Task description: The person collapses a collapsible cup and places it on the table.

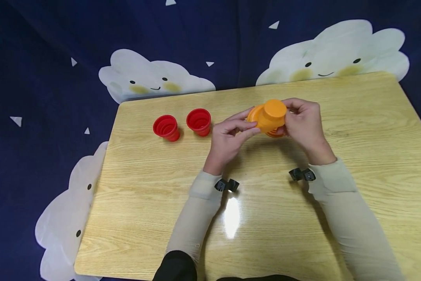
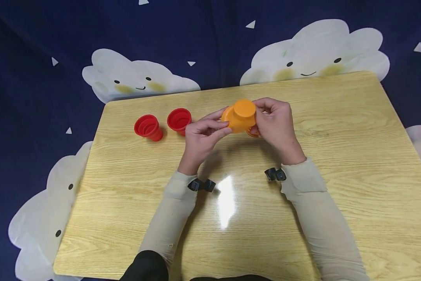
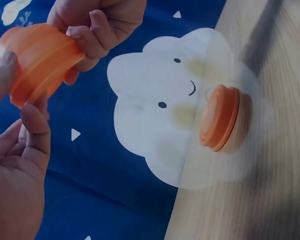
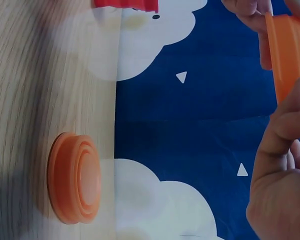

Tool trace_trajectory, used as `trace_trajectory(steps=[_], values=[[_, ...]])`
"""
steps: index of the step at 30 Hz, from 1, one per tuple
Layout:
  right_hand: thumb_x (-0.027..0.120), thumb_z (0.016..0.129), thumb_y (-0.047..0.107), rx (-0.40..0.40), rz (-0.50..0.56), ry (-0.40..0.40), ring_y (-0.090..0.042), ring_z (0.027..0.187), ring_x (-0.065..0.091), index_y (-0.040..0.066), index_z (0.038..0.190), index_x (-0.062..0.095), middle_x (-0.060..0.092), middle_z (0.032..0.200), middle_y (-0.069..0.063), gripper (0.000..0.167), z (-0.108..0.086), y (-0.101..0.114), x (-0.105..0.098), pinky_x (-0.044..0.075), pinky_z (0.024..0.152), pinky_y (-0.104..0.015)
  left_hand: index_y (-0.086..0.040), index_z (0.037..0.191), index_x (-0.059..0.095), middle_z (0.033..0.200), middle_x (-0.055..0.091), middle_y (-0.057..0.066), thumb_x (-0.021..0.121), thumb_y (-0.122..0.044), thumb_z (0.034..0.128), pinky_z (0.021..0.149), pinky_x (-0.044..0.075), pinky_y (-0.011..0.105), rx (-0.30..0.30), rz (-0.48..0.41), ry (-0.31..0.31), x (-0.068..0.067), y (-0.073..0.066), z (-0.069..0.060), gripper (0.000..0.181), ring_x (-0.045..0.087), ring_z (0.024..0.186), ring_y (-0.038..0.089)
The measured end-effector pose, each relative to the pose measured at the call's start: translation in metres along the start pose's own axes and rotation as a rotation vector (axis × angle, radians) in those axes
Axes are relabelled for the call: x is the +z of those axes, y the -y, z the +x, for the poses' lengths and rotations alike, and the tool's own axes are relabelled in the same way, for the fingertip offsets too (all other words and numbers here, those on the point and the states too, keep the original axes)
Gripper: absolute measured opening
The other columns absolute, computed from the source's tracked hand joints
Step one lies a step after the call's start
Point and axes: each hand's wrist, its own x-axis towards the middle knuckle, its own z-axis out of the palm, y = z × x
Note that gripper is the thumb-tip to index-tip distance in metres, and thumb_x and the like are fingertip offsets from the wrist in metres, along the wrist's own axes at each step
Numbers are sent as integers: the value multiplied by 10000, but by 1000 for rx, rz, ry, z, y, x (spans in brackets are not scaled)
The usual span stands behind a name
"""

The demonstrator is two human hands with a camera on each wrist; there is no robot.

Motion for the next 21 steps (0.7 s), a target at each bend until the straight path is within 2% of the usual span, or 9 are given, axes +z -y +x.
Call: trace_trajectory(steps=[4,8,13,17,19,21], values=[[656,952,77,3,30,-23,-125,386,567,-16,910,735,701,692,-34,130,-1,-1,2,456,353,-212,187,968,691,1238,623,321,730,185,809,907,557,453,20,33,4,2,-3,3,164,640,1156,288],[672,951,85,-5,58,-45,-122,390,575,-23,906,731,697,686,-36,131,-3,-2,4,458,356,-208,158,939,712,1210,650,293,753,137,818,821,590,429,-16,118,-31,5,-5,5,130,668,1091,255],[692,943,84,-34,75,-55,-144,413,602,-55,932,735,705,705,-62,145,-4,-1,9,502,388,-235,129,910,735,1189,685,224,764,108,827,772,597,416,-58,181,-95,6,8,5,91,678,1054,210],[665,946,61,-54,82,-101,-143,405,595,-53,910,733,698,705,-57,138,-3,-1,13,487,368,-242,82,946,757,1219,695,139,790,36,839,751,596,359,-38,159,-106,4,22,5,121,676,1052,156],[649,946,49,-57,92,-125,-133,398,588,-52,900,731,694,700,-58,138,-2,-2,14,472,354,-235,71,957,761,1263,675,136,806,24,827,723,585,340,-13,126,-84,3,24,4,145,658,1106,161],[647,950,55,-53,74,-153,-120,398,585,-47,901,730,684,694,-54,141,-1,-2,15,464,349,-226,72,959,758,1330,642,101,826,51,793,704,554,318,-4,99,-58,4,25,2,181,657,1067,172]])
